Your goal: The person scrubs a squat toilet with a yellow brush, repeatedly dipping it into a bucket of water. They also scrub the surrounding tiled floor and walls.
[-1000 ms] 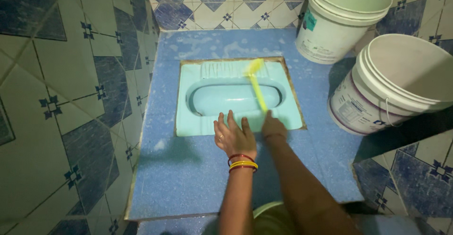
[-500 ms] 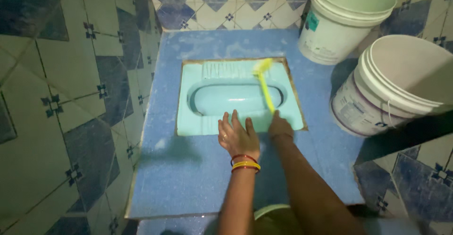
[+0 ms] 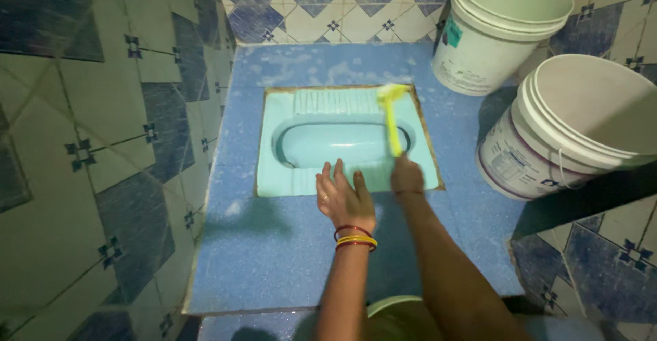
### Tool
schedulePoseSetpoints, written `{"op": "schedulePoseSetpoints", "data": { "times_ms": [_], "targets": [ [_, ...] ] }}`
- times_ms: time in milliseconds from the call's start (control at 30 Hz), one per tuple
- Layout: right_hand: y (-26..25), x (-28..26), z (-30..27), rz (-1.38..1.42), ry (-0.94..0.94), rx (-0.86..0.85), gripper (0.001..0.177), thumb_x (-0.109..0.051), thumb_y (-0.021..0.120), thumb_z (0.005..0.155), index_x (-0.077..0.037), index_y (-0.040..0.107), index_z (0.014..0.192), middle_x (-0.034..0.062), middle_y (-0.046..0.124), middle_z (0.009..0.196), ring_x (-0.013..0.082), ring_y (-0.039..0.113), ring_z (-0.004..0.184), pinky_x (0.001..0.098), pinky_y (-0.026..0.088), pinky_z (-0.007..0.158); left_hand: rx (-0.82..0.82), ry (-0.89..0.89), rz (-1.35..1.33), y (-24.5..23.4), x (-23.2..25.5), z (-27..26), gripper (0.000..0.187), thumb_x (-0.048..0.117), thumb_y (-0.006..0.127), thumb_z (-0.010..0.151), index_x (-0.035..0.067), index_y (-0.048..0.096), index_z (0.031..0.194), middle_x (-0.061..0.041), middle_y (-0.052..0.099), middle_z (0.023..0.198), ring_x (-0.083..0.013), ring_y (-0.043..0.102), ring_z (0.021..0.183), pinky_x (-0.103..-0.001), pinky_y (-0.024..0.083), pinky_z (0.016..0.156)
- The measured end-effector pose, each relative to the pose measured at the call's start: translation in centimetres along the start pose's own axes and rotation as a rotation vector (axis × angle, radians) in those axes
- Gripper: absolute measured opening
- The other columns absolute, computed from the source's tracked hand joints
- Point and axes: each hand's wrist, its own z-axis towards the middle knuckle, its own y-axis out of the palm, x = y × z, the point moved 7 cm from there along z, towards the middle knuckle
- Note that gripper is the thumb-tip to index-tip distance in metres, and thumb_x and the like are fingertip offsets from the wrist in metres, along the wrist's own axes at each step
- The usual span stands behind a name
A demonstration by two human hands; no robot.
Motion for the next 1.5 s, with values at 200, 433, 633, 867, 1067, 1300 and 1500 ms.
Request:
{"op": "schedulePoseSetpoints", "data": {
  "times_ms": [200, 433, 633, 867, 1067, 1300, 1500],
  "targets": [
    [6.8, -8.5, -1.5, -0.052, -0.265, -0.098, 0.057, -0.032, 0.053, 0.098, -0.007, 0.043, 0.148, 0.0249, 0.07, 0.091, 0.0439, 0.071, 0.08, 0.0539, 0.059, 0.069, 0.05, -0.016, -0.083, -1.2, -0.4, 0.7, 0.057, 0.051, 0.043, 0.103, 0.013, 0.055, 0.143, -0.011, 0.042, 0.157, -0.0364, 0.029, 0.15, -0.06, 0.021, 0.116],
    [1.7, 1.9, -0.8, -0.042, 0.154, -0.162, 0.043, -0.027, 0.035, 0.108, -0.014, 0.048, 0.147, 0.0256, 0.071, 0.103, 0.0452, 0.071, 0.096, 0.0575, 0.056, 0.082, -0.007, -0.054, -0.066, -0.8, 0.1, 0.4, 0.062, 0.057, 0.037, 0.103, 0.013, 0.056, 0.142, -0.012, 0.042, 0.156, -0.0367, 0.028, 0.15, -0.062, 0.02, 0.115],
    [5.3, -5.4, -0.8, -0.02, -0.128, -0.093, 0.058, -0.023, 0.045, 0.098, 0.0, 0.039, 0.152, 0.0262, 0.073, 0.096, 0.0433, 0.073, 0.086, 0.0533, 0.058, 0.074, 0.056, 0.06, -0.118, -1.4, 1.1, 0.3, 0.056, 0.05, 0.04, 0.106, 0.011, 0.057, 0.143, -0.013, 0.043, 0.157, -0.0384, 0.029, 0.15, -0.06, 0.022, 0.117],
    [5.6, -14.1, -6.0, -0.113, -0.711, 0.126, 0.062, -0.029, 0.06, 0.086, -0.003, 0.047, 0.141, 0.0219, 0.074, 0.096, 0.0374, 0.072, 0.083, 0.049, 0.058, 0.069, 0.076, 0.078, -0.134, -1.6, 1.1, 0.6, 0.053, 0.046, 0.042, 0.106, 0.012, 0.056, 0.144, -0.013, 0.043, 0.159, -0.0383, 0.03, 0.149, -0.059, 0.024, 0.118],
    [2.9, -2.2, 0.7, -0.174, -0.111, -0.107, 0.045, -0.023, 0.041, 0.104, -0.012, 0.05, 0.147, 0.0227, 0.072, 0.092, 0.0425, 0.073, 0.084, 0.0556, 0.058, 0.072, 0.04, 0.042, -0.125, -0.9, 0.9, 0.1, 0.052, 0.047, 0.045, 0.104, 0.013, 0.058, 0.141, -0.013, 0.046, 0.154, -0.0384, 0.03, 0.149, -0.06, 0.021, 0.116],
    [-4.4, 4.9, 5.9, -0.353, 0.015, -0.191, 0.037, -0.024, 0.037, 0.106, -0.01, 0.062, 0.129, 0.0236, 0.073, 0.11, 0.043, 0.072, 0.101, 0.0542, 0.057, 0.085, -0.006, 0.078, -0.105, -0.4, 0.9, -0.5, 0.044, 0.036, 0.053, 0.102, 0.013, 0.058, 0.139, -0.014, 0.046, 0.154, -0.0387, 0.03, 0.148, -0.059, 0.022, 0.115],
    [-10.4, 5.8, 9.7, -0.657, -0.12, -0.265, 0.033, -0.016, 0.045, 0.103, -0.008, 0.068, 0.124, 0.018, 0.074, 0.118, 0.0376, 0.073, 0.107, 0.0487, 0.06, 0.088, -0.051, 0.076, -0.057, 0.5, 0.7, -0.1, 0.044, 0.037, 0.052, 0.102, 0.013, 0.057, 0.138, -0.014, 0.044, 0.153, -0.0396, 0.03, 0.147, -0.061, 0.021, 0.113]
  ]
}}
